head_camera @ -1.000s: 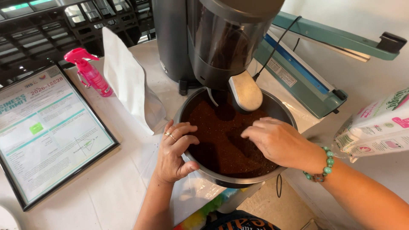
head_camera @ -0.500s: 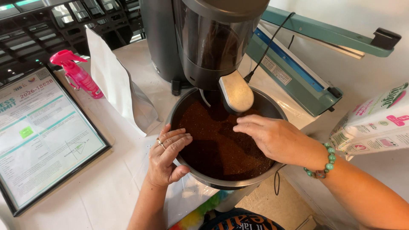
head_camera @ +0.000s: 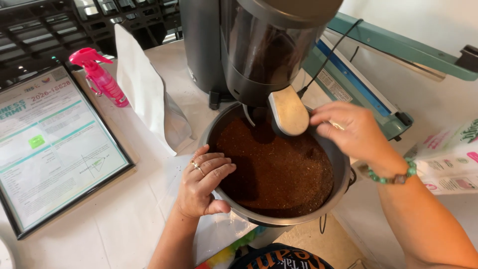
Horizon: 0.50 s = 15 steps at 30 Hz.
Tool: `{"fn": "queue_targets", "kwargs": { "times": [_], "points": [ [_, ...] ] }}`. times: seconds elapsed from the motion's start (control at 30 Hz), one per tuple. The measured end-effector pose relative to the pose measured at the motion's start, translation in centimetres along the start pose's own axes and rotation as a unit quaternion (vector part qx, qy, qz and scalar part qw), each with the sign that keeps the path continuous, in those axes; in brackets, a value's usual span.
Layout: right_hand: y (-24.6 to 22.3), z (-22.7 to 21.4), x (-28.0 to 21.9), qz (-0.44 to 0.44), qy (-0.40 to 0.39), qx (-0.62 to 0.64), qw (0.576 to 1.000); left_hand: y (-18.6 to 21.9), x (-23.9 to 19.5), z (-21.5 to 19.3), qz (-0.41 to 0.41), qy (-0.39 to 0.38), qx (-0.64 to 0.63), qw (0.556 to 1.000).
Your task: Grinding coffee beans into a bowl and leveling the grounds by hand
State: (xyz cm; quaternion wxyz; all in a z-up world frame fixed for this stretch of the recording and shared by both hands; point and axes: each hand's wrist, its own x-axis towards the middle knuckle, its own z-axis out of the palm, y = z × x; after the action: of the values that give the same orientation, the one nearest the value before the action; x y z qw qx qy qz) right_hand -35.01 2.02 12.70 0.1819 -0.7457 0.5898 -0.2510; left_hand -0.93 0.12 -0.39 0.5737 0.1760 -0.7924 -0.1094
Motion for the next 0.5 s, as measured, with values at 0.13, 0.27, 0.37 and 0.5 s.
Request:
{"fn": "queue_targets", "kwargs": {
  "times": [0.13, 0.27, 0.37, 0.5],
  "points": [
    [3.0, 0.8, 3.7, 0.033, 0.044, 0.012, 0.998, 0.1, 0.2, -0.1, 0.0, -0.006, 0.004, 1.0],
    [4.4, 2.4, 8.1, 0.014, 0.024, -0.036, 0.999, 0.1, 0.3, -0.2, -0.004, -0.004, 0.004, 1.0],
    [2.5, 3.4, 10.2, 0.05, -0.01, -0.017, 0.999, 0.1, 0.1, -0.2, -0.006, -0.002, 0.013, 1.0],
    [5.6, 4.4, 12.2, 0.056, -0.019, -0.028, 0.998, 0.0, 0.2, -0.1, -0.003, 0.0, 0.024, 1.0]
  ]
}}
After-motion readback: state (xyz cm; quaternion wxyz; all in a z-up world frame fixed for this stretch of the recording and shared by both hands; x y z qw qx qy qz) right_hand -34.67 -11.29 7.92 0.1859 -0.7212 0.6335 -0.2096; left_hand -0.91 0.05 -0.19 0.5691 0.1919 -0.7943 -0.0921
